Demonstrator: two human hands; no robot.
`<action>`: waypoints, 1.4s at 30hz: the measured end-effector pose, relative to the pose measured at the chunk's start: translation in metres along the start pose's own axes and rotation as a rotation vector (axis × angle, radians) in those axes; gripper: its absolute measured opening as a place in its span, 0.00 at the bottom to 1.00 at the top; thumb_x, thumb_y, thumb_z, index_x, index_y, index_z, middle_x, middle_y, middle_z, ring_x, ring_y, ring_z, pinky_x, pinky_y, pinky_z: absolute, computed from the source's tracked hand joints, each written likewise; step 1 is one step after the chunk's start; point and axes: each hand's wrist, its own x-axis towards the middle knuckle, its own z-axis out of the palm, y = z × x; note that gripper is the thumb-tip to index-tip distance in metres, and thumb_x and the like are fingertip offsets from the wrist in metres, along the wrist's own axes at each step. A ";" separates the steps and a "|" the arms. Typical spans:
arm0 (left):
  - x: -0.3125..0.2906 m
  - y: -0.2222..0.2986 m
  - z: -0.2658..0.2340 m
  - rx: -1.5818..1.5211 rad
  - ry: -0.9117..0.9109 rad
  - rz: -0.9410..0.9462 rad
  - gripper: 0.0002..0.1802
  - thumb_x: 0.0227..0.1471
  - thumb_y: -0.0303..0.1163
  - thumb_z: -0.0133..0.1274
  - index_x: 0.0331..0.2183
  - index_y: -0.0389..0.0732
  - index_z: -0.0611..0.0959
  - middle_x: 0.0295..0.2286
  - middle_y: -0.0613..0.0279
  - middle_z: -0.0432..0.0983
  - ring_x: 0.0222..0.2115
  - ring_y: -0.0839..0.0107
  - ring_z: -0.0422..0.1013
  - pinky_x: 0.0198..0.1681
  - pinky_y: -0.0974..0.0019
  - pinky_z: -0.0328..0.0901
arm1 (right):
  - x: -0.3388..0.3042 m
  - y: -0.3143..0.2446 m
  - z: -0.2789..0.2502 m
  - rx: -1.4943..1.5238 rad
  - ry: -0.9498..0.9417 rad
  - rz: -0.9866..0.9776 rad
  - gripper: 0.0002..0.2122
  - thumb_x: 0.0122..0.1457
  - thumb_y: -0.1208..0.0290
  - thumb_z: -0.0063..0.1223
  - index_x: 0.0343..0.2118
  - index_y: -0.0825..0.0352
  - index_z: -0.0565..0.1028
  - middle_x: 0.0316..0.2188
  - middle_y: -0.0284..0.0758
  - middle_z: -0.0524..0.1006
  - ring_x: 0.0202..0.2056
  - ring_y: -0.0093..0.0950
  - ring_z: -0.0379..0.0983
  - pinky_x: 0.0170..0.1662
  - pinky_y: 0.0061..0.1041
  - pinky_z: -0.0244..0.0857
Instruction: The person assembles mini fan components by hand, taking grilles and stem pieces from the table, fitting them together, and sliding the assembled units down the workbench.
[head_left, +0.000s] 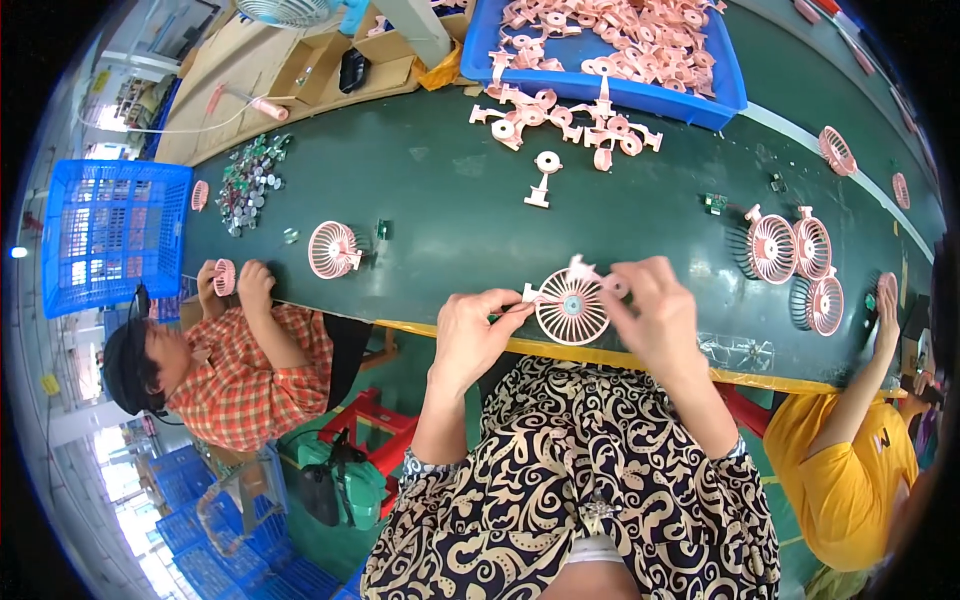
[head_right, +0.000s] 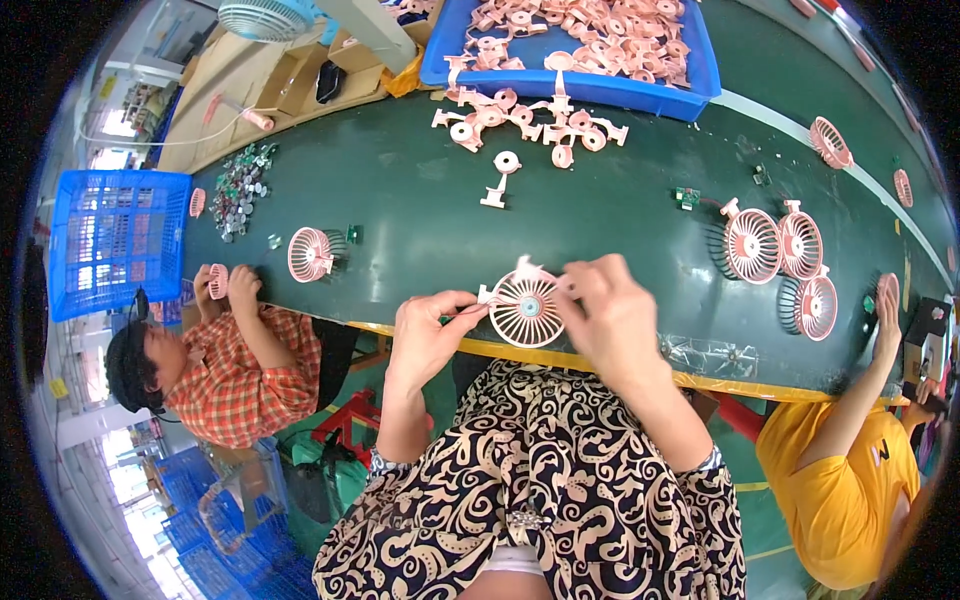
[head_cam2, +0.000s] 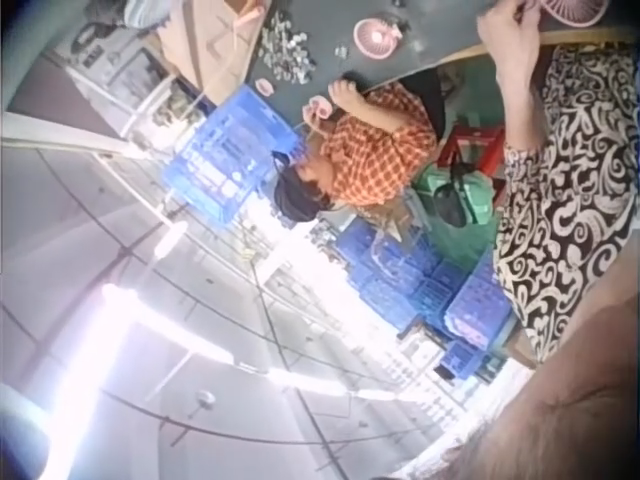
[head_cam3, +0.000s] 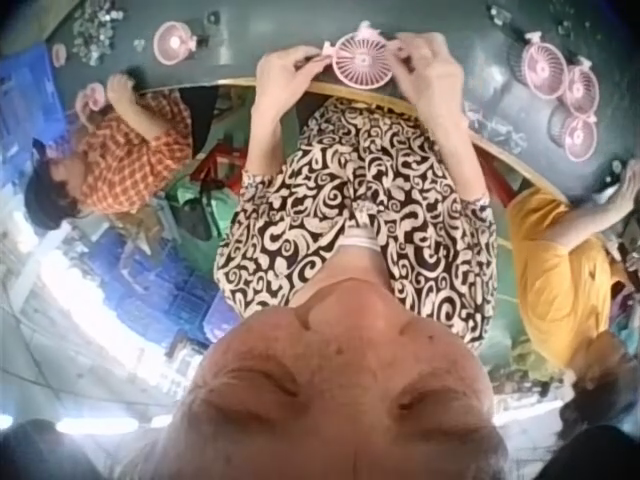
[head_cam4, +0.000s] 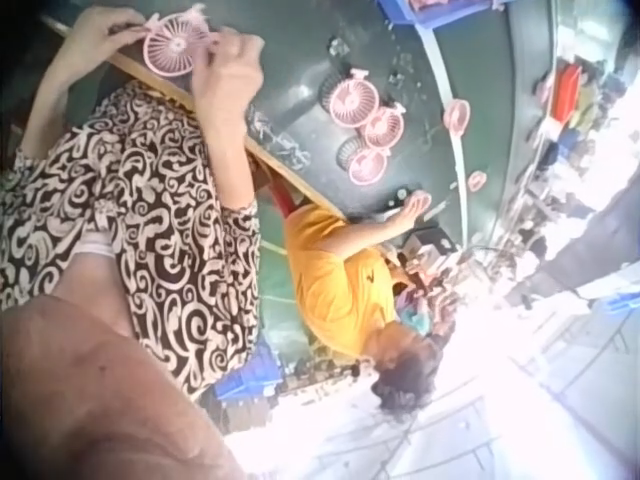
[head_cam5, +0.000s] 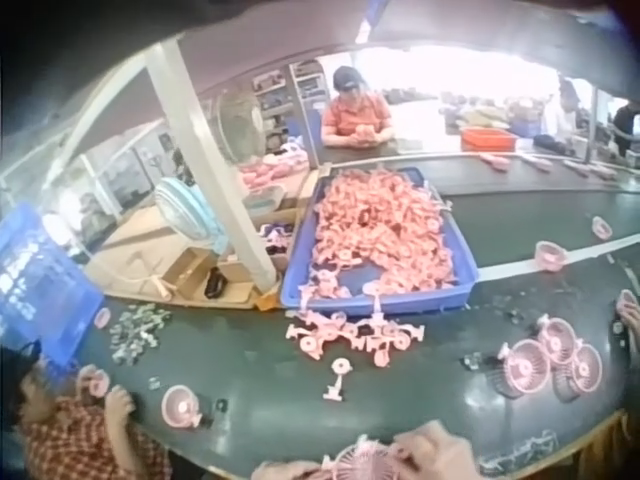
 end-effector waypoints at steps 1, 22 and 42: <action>0.000 0.001 0.000 -0.023 -0.014 0.003 0.11 0.51 0.34 0.68 0.35 0.38 0.90 0.24 0.55 0.84 0.22 0.69 0.77 0.27 0.66 0.67 | 0.000 -0.013 0.002 -0.015 -0.021 -0.043 0.13 0.51 0.74 0.71 0.40 0.68 0.81 0.35 0.39 0.79 0.27 0.33 0.80 0.31 0.32 0.76; -0.006 -0.003 0.010 -0.264 0.024 -0.109 0.07 0.55 0.28 0.66 0.35 0.35 0.89 0.22 0.65 0.82 0.24 0.83 0.71 0.28 0.73 0.65 | -0.012 -0.019 0.040 -0.172 -0.046 -0.124 0.15 0.52 0.73 0.70 0.41 0.67 0.76 0.35 0.36 0.74 0.29 0.34 0.79 0.29 0.32 0.73; -0.010 -0.005 0.017 0.025 0.148 0.110 0.05 0.58 0.30 0.58 0.35 0.39 0.85 0.25 0.51 0.81 0.26 0.50 0.78 0.32 0.54 0.69 | -0.005 -0.012 0.027 -0.022 -0.149 -0.157 0.12 0.52 0.73 0.69 0.38 0.66 0.77 0.34 0.36 0.74 0.29 0.36 0.79 0.29 0.34 0.74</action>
